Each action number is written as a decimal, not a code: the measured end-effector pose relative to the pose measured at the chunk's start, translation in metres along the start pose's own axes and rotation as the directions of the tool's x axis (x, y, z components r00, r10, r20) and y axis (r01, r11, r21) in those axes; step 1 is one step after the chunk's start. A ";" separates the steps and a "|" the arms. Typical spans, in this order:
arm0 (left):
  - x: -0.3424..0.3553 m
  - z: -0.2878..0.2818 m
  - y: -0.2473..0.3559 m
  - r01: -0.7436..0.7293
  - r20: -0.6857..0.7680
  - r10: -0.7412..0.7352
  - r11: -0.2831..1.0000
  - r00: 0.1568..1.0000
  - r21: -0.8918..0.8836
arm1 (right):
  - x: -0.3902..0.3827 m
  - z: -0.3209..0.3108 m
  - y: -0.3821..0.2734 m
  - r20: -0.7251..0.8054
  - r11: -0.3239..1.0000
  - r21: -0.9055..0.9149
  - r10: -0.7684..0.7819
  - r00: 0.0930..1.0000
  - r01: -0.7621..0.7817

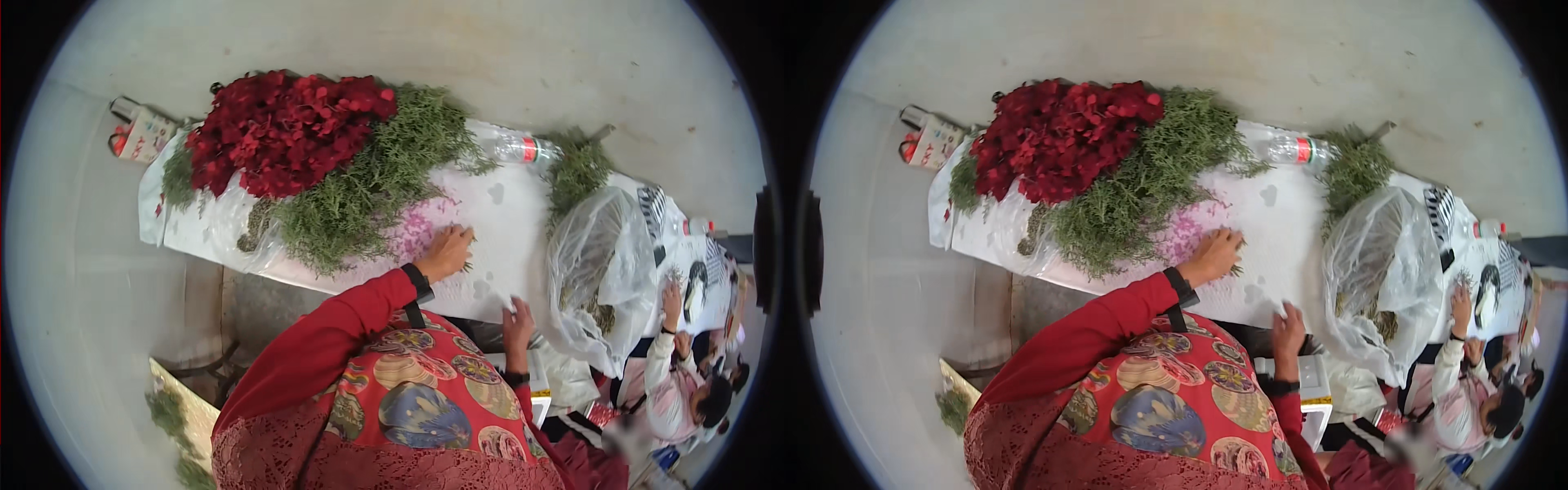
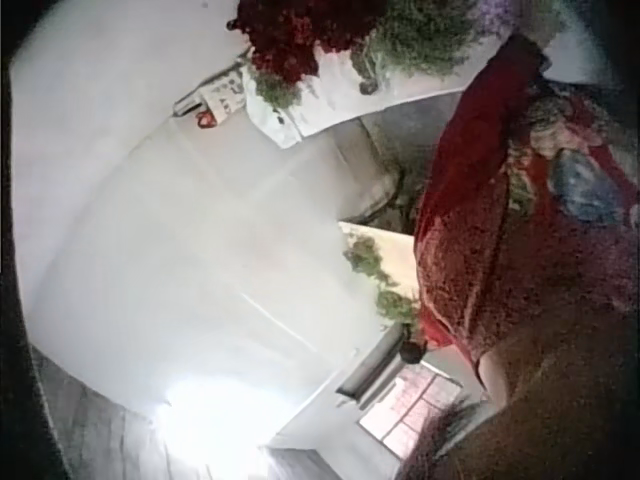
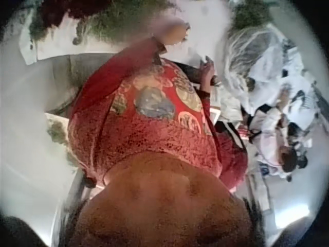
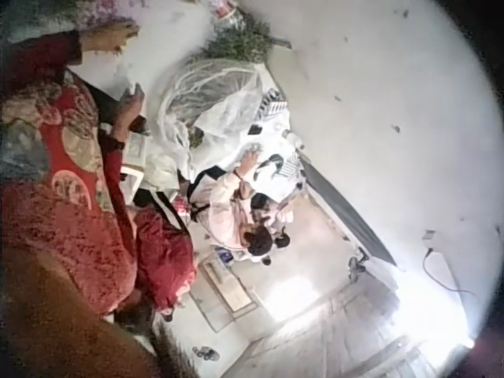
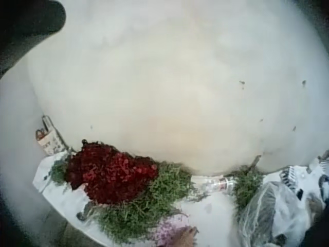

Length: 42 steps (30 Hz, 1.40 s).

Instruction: Arranging and sorting bunches of red flowers and green foliage on a workbench.

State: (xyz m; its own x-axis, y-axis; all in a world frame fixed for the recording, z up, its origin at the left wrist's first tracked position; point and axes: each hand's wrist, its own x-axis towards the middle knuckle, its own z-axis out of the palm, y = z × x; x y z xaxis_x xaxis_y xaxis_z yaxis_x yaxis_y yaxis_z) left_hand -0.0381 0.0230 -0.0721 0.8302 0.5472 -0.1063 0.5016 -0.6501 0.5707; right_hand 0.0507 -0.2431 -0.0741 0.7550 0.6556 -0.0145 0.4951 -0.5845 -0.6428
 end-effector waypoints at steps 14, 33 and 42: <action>-0.056 -0.281 -0.179 0.206 -0.867 -0.251 0.963 0.431 -0.176 | 0.088 0.066 -0.103 0.392 0.903 -0.200 -0.281 0.876 0.380; -0.045 -0.479 -0.512 0.757 -0.858 -0.389 0.653 0.335 -0.001 | 0.294 0.246 -0.547 0.369 0.839 0.264 -0.543 0.754 0.475; 0.017 -0.419 -0.517 0.317 -0.435 -0.647 0.721 0.627 -0.616 | 0.333 0.353 -0.592 0.516 0.900 0.396 -0.381 0.767 0.180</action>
State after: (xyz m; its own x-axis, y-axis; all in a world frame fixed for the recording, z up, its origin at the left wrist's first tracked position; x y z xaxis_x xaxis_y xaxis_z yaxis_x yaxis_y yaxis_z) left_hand -0.3849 0.5896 -0.0275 0.0903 0.9926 -0.0816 0.4755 0.0290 0.8792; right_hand -0.1432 0.4901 0.0315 0.1682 0.9724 -0.1616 0.4115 -0.2183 -0.8849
